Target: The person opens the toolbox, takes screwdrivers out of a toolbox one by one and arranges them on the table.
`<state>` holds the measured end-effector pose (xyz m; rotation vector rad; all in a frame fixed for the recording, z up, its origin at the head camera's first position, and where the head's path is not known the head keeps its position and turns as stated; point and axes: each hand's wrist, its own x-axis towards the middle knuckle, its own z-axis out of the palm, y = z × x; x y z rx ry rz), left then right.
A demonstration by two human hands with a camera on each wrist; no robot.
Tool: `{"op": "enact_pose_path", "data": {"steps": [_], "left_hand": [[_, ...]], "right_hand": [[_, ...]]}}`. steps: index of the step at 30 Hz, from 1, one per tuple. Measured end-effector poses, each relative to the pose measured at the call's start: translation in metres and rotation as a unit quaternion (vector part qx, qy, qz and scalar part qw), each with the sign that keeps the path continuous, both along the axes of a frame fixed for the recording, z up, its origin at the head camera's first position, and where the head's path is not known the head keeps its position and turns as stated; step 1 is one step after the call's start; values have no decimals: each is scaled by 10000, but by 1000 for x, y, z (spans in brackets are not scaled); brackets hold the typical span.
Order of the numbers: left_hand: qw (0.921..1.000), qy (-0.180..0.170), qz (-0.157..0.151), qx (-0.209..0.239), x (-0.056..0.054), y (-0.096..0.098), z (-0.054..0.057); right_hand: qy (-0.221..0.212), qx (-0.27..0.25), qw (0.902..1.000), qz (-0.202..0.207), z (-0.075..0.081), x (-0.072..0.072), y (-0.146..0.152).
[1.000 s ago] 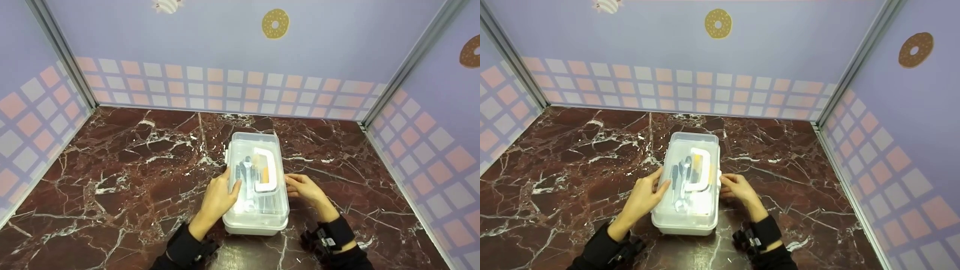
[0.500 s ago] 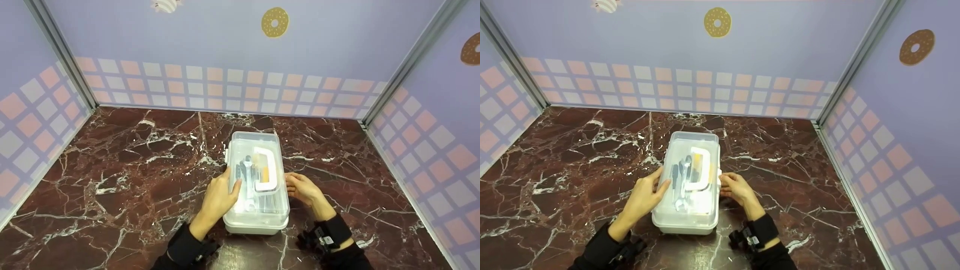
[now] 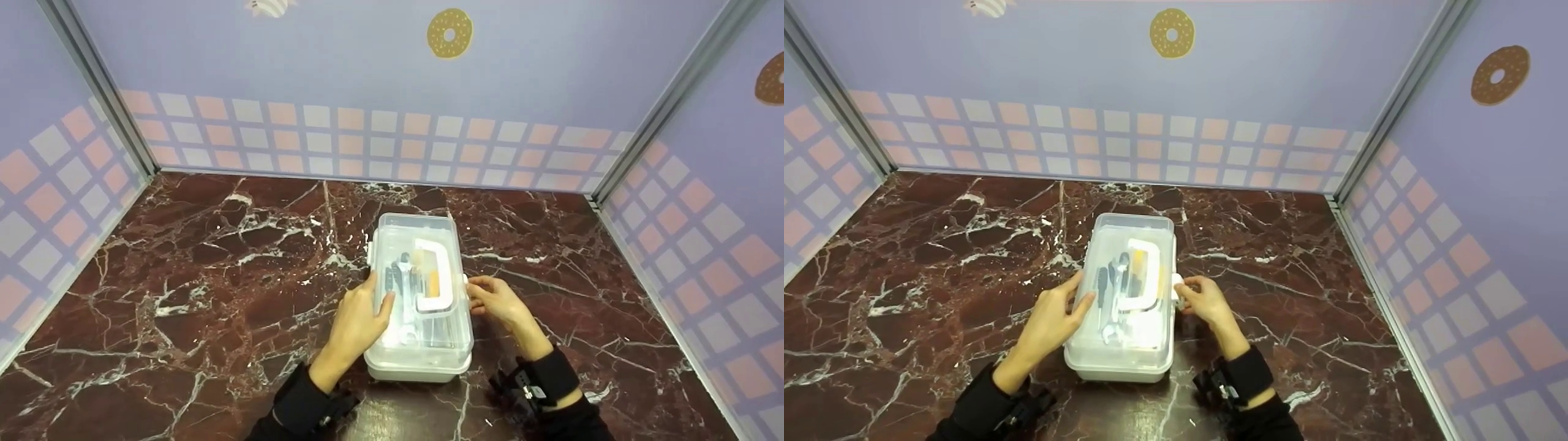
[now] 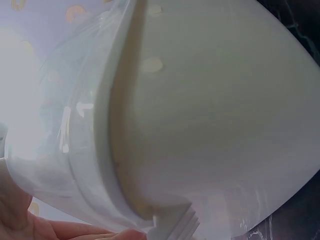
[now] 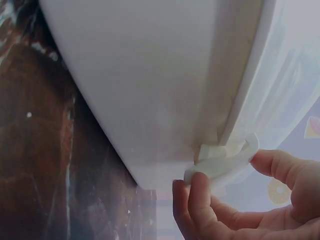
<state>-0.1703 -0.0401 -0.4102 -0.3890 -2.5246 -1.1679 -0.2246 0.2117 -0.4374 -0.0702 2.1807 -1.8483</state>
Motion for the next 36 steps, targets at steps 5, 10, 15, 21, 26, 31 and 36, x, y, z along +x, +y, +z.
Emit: {"op": "enact_pose_path", "data": {"steps": [5, 10, 15, 21, 26, 31, 36], "left_hand": [[10000, -40, 0, -4, 0, 0, 0], [10000, -66, 52, -19, 1, -1, 0], [10000, -15, 86, -42, 1, 0, 0], [10000, -30, 22, -43, 0, 0, -1], [10000, 46, 8, 17, 0, 1, -1], [9999, 52, -43, 120, 0, 3, -1], [9985, -140, -195, 492, 0, 0, -2]], "right_hand": [[-305, -636, 9968, 377, -6, 1, 5], [-372, -1062, 9923, 524, -11, 2, 7], [96, -631, 9979, 92, -12, 7, 5], [2179, 715, 9690, -918, 1, 22, -4], [3069, 1310, 9398, -742, 11, 33, -15], [3023, 1599, 9370, -712, 12, 38, -20], [3008, 1810, 9320, -898, 16, 40, -25]]}}
